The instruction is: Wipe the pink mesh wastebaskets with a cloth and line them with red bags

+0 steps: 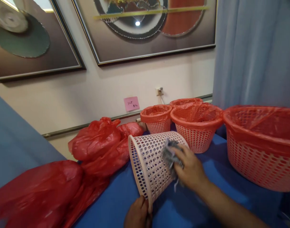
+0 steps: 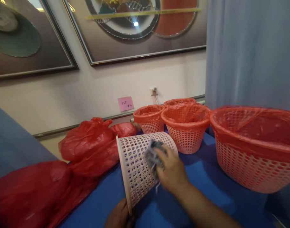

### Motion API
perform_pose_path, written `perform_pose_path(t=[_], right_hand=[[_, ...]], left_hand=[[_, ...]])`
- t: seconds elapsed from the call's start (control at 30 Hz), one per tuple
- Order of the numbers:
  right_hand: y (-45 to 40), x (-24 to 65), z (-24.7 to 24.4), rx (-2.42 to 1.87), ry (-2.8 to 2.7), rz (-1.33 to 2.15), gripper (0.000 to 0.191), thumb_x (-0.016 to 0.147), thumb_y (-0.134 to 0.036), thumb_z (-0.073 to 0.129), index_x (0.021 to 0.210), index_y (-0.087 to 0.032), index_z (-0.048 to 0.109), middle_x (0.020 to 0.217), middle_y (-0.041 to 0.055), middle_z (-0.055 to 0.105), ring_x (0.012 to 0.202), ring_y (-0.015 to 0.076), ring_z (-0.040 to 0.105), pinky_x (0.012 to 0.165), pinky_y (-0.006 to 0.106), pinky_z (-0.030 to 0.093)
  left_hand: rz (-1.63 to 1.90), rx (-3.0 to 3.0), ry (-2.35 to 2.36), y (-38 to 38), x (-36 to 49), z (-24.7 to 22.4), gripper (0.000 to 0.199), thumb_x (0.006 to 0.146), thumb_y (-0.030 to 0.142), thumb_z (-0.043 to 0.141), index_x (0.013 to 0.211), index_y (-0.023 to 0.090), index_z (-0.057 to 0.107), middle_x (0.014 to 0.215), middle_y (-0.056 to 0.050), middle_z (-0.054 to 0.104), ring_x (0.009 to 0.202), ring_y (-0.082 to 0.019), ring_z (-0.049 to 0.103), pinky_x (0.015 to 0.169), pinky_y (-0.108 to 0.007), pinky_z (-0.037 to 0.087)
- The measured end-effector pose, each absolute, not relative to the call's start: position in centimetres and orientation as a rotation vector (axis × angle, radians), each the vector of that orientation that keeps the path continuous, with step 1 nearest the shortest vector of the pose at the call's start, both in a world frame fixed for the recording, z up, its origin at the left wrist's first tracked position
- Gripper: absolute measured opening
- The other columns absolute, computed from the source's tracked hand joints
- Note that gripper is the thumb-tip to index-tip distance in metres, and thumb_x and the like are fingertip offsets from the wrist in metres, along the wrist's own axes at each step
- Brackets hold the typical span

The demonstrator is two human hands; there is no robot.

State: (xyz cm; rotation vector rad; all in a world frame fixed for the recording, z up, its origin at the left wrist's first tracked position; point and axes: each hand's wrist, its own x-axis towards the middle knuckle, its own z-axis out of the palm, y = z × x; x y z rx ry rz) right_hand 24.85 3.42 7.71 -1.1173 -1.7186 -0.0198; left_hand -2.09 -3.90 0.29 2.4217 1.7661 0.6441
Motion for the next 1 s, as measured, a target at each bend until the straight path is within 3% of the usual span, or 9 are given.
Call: perform_pose_path(t=[0.17,0.3,0.43,0.6,0.73,0.83,1.0], right_hand=[[6.8,29.0,6.4,-1.476,-1.646,-0.019,0.047,0.085,-0.017,0.052,0.130,-0.017,0.067,0.135,0.0153,0.059,0.121,0.0325,0.061,0.106,0.054,0.051],[4.0,27.4,5.0,-1.356,-1.794,-0.029,0.054,0.081,-0.014,0.057,0.134,-0.023,0.064,0.139,0.0118,0.057,0.125,0.0308,0.058,0.105,0.051,0.052],[2.3,25.9,3.5,-1.333,-1.847,0.068,0.057,0.080,-0.012,0.056,0.134,-0.027,0.063,0.139,0.0099,0.059,0.123,0.0296,0.060,0.101,0.050,0.055],[2.1,25.4,4.1,-1.251,-1.747,0.064,0.055,0.082,-0.014,0.053,0.136,-0.023,0.061,0.138,0.0127,0.057,0.125,0.0304,0.059,0.103,0.052,0.054],[-0.7,22.7,5.9,-0.910,-1.785,-0.042,0.062,0.080,-0.014,0.053,0.142,-0.024,0.053,0.143,0.0138,0.051,0.126,0.0297,0.057,0.102,0.050,0.055],[-1.9,21.1,5.9,-0.690,-1.878,-0.125,0.068,0.078,-0.017,0.053,0.146,-0.025,0.051,0.146,0.0140,0.047,0.122,0.0297,0.058,0.096,0.048,0.057],[4.1,24.9,3.0,-1.153,-1.665,-0.015,0.057,0.080,-0.013,0.052,0.135,-0.024,0.062,0.138,0.0121,0.055,0.126,0.0301,0.057,0.107,0.053,0.050]], left_hand=[[0.428,2.268,1.775,-4.0,-2.6,2.0,0.033,0.084,0.021,0.059,0.113,0.025,0.075,0.109,-0.009,0.075,0.099,-0.022,0.071,0.091,-0.030,0.054],[0.625,2.127,1.507,-3.7,-1.8,6.3,0.055,0.071,0.044,0.078,0.120,0.022,0.072,0.117,-0.012,0.074,0.108,-0.030,0.068,0.093,-0.035,0.055],[0.930,1.867,1.333,-2.4,0.5,11.3,0.056,0.086,0.064,0.057,0.110,0.016,0.073,0.095,-0.010,0.075,0.088,-0.026,0.068,0.079,-0.034,0.057],[1.056,1.848,1.559,-1.2,3.2,12.8,0.042,0.091,0.048,0.053,0.066,0.016,0.064,0.062,-0.002,0.063,0.062,-0.018,0.059,0.059,-0.026,0.048],[0.977,2.008,1.387,-2.0,4.1,11.3,0.020,0.082,0.027,0.055,0.070,0.017,0.067,0.068,-0.004,0.068,0.068,-0.020,0.063,0.064,-0.027,0.052],[0.969,2.076,1.317,-2.9,4.1,10.2,0.017,0.079,0.021,0.052,0.069,0.018,0.065,0.070,-0.004,0.069,0.067,-0.018,0.063,0.069,-0.028,0.054],[0.836,2.234,1.431,-4.0,2.8,8.5,0.021,0.077,0.013,0.049,0.083,0.019,0.068,0.080,-0.004,0.071,0.074,-0.019,0.066,0.072,-0.028,0.055]])
